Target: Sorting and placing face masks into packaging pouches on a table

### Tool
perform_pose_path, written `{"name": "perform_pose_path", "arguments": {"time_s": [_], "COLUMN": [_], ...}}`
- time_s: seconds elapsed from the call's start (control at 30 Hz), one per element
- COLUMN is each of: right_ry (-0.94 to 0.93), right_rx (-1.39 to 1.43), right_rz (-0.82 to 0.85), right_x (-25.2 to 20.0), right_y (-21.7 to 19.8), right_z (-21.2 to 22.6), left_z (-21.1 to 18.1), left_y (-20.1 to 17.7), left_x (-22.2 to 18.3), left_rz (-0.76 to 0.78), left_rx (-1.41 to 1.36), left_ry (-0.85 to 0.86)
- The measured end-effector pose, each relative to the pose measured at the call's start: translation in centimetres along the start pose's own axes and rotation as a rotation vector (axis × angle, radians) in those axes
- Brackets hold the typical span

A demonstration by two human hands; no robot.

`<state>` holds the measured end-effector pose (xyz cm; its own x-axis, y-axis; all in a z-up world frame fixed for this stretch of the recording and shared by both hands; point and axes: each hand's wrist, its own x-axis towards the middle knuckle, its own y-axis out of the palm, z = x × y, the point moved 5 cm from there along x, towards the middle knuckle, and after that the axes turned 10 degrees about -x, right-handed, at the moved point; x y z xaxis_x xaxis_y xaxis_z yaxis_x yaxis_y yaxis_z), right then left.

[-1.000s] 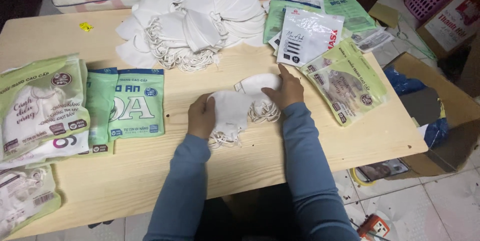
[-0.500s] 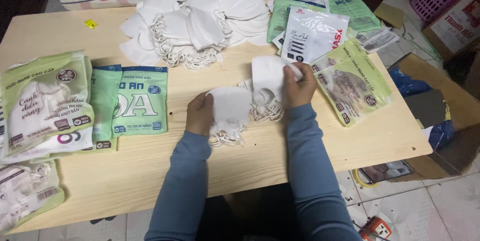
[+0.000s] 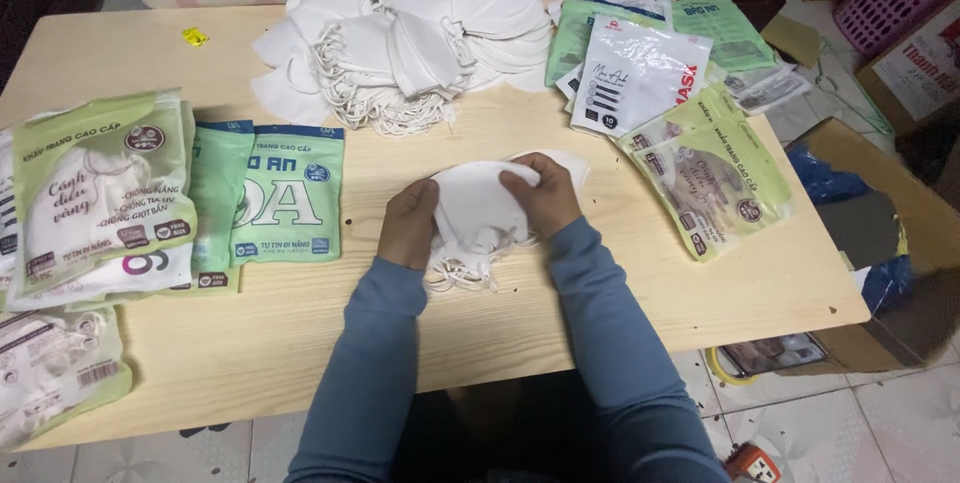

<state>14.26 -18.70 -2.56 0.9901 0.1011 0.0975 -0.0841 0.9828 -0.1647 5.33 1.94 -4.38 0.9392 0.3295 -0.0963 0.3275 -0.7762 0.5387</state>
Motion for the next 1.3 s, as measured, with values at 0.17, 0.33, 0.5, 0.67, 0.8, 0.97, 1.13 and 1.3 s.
{"name": "perform_pose_path", "arguments": {"time_s": [0.17,0.33,0.5,0.67,0.8,0.97,1.13,1.3], "right_ry": [-0.019,-0.243,-0.218,0.027,-0.027,-0.163,-0.274,-0.271], "right_rx": [0.044,-0.390,-1.046,-1.109,-1.112,-1.123,-0.855,-0.015], "right_rz": [0.050,-0.124,-0.150,-0.013,-0.085,-0.232,-0.361,-0.553], "right_x": [-0.9,0.5,1.6,0.8,1.2,2.1,1.6,1.7], "right_y": [0.7,-4.4,-7.4,-6.7,-6.7,-7.1,-8.0,-9.2], "right_z": [1.2,2.4,2.0,2.0,2.1,-0.3,1.1,2.1], "left_z": [-1.0,-1.0,0.0,-2.0,-1.9,-1.3,-1.5,-2.8], "left_y": [0.8,-0.1,-3.1,-0.8,-0.9,-1.0,-1.1,-0.4], "left_x": [-0.6,0.2,1.2,-0.8,-0.7,-0.3,-0.7,-1.1], "left_rz": [0.005,0.023,0.030,-0.020,-0.047,-0.066,-0.072,-0.077], "left_rx": [-0.029,-0.090,-0.205,0.043,0.125,0.117,0.121,0.187], "left_ry": [0.001,-0.023,-0.076,-0.084,-0.052,-0.058,-0.070,-0.079]}}
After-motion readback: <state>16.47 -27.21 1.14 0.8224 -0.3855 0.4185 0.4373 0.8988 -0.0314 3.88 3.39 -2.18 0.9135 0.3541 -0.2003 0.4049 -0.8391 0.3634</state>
